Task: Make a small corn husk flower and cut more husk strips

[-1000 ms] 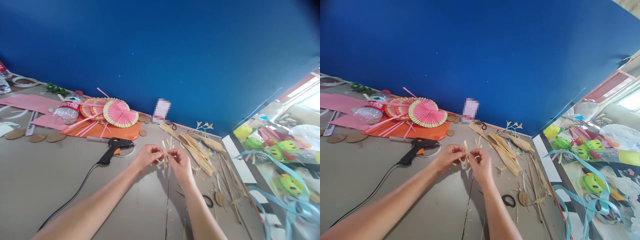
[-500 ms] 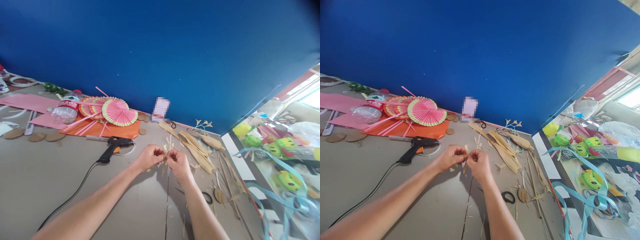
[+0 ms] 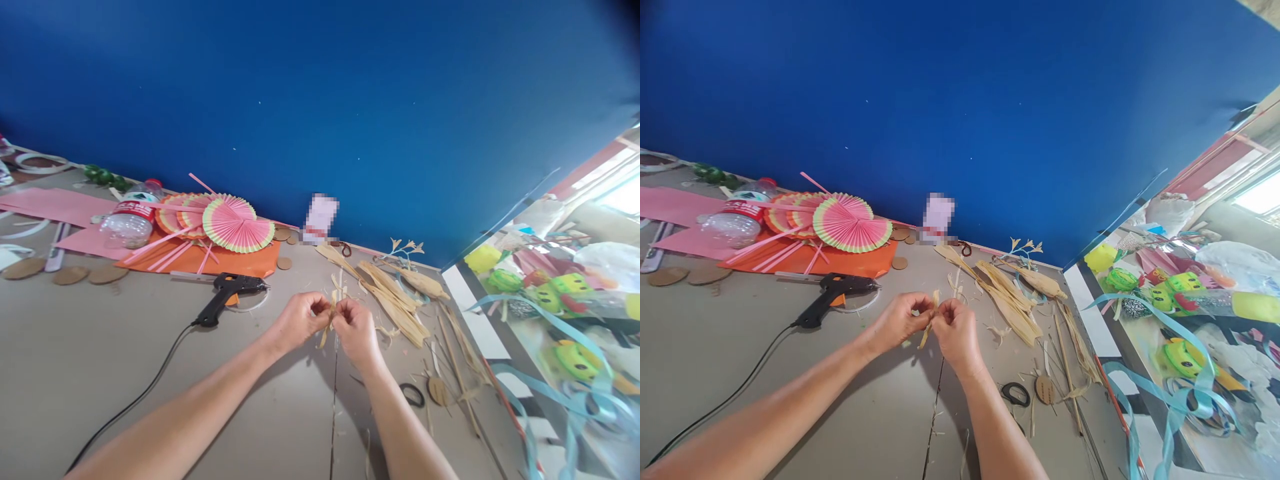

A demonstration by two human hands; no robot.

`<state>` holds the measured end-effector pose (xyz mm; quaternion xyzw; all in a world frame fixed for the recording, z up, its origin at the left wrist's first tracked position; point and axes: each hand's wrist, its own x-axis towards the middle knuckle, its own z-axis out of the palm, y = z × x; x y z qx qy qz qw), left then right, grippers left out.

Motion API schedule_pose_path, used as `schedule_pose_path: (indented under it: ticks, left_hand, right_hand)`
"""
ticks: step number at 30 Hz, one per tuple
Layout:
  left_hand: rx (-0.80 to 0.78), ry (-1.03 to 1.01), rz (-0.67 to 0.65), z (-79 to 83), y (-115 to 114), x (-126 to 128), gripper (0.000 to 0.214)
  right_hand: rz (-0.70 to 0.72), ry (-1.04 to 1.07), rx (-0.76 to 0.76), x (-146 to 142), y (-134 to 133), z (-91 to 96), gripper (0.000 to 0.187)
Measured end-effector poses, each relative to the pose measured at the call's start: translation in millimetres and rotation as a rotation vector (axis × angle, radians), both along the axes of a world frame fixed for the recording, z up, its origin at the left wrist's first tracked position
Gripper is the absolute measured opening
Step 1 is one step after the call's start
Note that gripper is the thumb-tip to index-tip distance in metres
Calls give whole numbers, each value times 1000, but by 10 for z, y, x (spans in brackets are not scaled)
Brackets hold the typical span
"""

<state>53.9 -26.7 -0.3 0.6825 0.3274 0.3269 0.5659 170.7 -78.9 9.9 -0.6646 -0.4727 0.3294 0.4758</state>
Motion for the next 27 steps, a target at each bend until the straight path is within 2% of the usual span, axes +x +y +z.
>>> schedule_pose_path:
  ticks: [4,8,10,12,14,16,18,20,21,24,27]
  left_hand:
    - [-15,-17,-11,-8,-18,12,15]
    - [-2,13,80,-27,19,36,8]
    - [-53,7,112,-27,54,35,7]
    - [-137,-40,122,-20,90,19,8]
    - [-224,-106,134,-14,124,-5,12]
    - [-311,-161,142,-11,152,-30,16]
    - [-389,-188,144,-6,173,-53,17]
    - [-440,-199,146,6,187,-72,19]
    - [-453,-204,144,15,190,-80,20]
    - [-468,-213,134,50,189,-95,21]
    - [-471,-208,135,81,176,-95,21]
  right_hand:
    - [13,16,16,-17,-3,10,5]
    - [59,73,12,-55,-48,76,5]
    - [102,108,13,-47,-99,147,5]
    - [228,145,14,-14,-173,242,5]
    - [467,189,21,36,-266,353,6]
    - [676,206,91,97,-373,472,10]
    - [770,209,174,178,-488,593,14]
    - [763,189,156,292,-610,703,13]
    - [715,135,131,363,-672,748,11]
    - [488,-285,-61,631,-850,794,9]
    - [296,-634,-285,963,-994,677,6]
